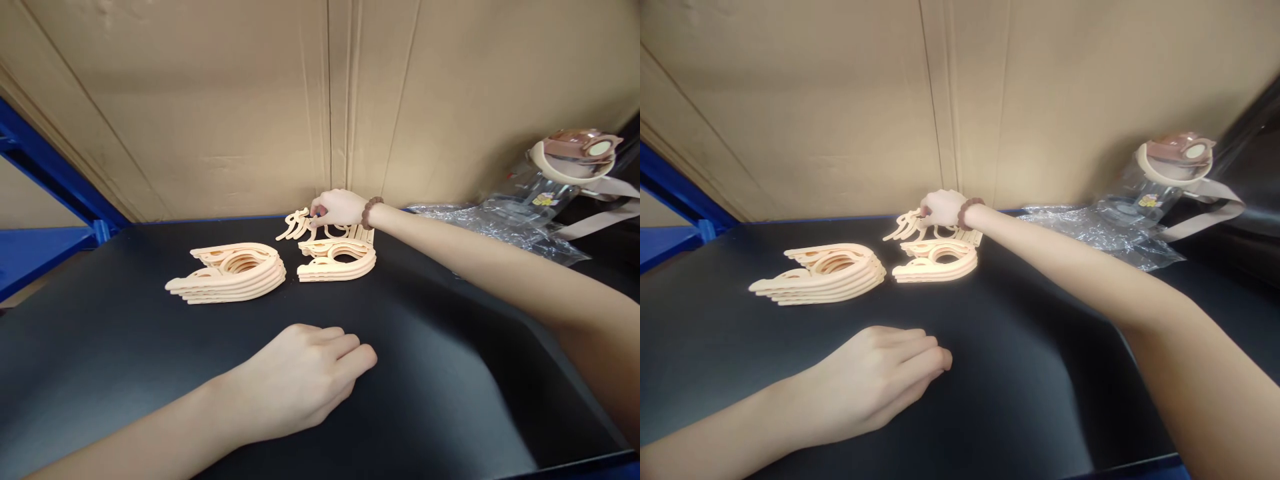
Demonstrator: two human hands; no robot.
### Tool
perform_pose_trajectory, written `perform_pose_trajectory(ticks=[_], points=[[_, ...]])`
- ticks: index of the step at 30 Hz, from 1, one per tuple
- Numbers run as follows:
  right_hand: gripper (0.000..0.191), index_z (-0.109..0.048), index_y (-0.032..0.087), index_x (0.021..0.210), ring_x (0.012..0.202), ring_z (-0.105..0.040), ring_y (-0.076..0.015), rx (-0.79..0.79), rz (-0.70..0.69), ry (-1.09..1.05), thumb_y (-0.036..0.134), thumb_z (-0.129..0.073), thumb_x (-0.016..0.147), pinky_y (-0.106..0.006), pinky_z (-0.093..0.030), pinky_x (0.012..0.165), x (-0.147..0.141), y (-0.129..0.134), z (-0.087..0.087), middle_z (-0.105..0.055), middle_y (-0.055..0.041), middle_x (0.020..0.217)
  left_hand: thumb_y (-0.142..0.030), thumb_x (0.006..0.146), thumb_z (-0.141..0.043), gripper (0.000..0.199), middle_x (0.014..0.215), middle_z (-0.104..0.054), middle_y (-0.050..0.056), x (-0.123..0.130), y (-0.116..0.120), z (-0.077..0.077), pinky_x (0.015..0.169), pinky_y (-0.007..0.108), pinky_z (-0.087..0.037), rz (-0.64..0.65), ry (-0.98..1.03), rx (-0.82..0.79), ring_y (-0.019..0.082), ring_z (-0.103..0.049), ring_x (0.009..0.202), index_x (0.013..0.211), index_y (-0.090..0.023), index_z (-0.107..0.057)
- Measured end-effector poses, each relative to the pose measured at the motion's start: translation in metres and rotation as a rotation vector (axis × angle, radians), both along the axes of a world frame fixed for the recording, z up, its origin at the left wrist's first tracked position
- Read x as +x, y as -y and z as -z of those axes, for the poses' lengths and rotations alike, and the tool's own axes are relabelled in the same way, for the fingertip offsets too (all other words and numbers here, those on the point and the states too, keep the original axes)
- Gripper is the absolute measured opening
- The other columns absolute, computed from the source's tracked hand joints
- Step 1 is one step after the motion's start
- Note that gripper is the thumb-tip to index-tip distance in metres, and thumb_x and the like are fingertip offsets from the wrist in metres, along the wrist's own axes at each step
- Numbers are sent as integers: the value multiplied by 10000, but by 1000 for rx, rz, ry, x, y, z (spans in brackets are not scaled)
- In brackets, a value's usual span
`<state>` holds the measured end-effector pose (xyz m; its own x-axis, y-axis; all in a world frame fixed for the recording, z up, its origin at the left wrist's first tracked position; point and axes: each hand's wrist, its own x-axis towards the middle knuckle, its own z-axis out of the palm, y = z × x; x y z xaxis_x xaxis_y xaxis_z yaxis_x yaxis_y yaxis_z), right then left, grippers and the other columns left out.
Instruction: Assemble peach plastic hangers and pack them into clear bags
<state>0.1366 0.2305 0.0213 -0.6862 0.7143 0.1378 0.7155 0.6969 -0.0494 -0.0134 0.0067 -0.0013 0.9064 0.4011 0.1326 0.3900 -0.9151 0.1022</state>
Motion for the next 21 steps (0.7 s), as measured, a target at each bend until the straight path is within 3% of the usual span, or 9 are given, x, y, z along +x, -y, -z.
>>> perform_pose_trajectory(ticks=[4, 9, 15, 21], points=[[352, -641, 183, 1207, 943, -622, -227, 93, -61, 66, 306, -583, 882, -301, -391, 711, -10, 3, -2, -672, -100, 1086, -146, 979, -400, 176, 796, -609, 7, -1, 0, 1, 576, 284, -397, 1, -9, -17, 168, -537, 671, 996, -160, -576], [496, -560, 172, 1334, 1112, -538, -285, 214, -178, 192, 79, -551, 846, -353, -375, 824, -21, -1, -5, -579, -164, 1246, -148, 979, -399, 170, 803, -616, 11, -1, 1, -1, 579, 278, -412, 0, -8, -32, 168, -552, 675, 1010, -166, -565], [285, -674, 127, 1062, 1018, -542, -264, 299, -298, 300, 57, -484, 863, -348, -362, 766, -29, -8, -6, -624, -148, 1130, -144, 978, -395, 178, 808, -625, 10, -1, 2, -1, 573, 284, -410, -3, -22, -23, 168, -551, 672, 1012, -170, -567], [181, -648, 118, 985, 928, -580, -231, 342, -324, 348, 96, -504, 878, -331, -350, 725, -29, -9, -8, -671, -122, 993, -145, 977, -406, 177, 807, -622, 9, -1, 2, -1, 577, 287, -414, -7, -25, -31, 169, -552, 670, 1015, -164, -578]])
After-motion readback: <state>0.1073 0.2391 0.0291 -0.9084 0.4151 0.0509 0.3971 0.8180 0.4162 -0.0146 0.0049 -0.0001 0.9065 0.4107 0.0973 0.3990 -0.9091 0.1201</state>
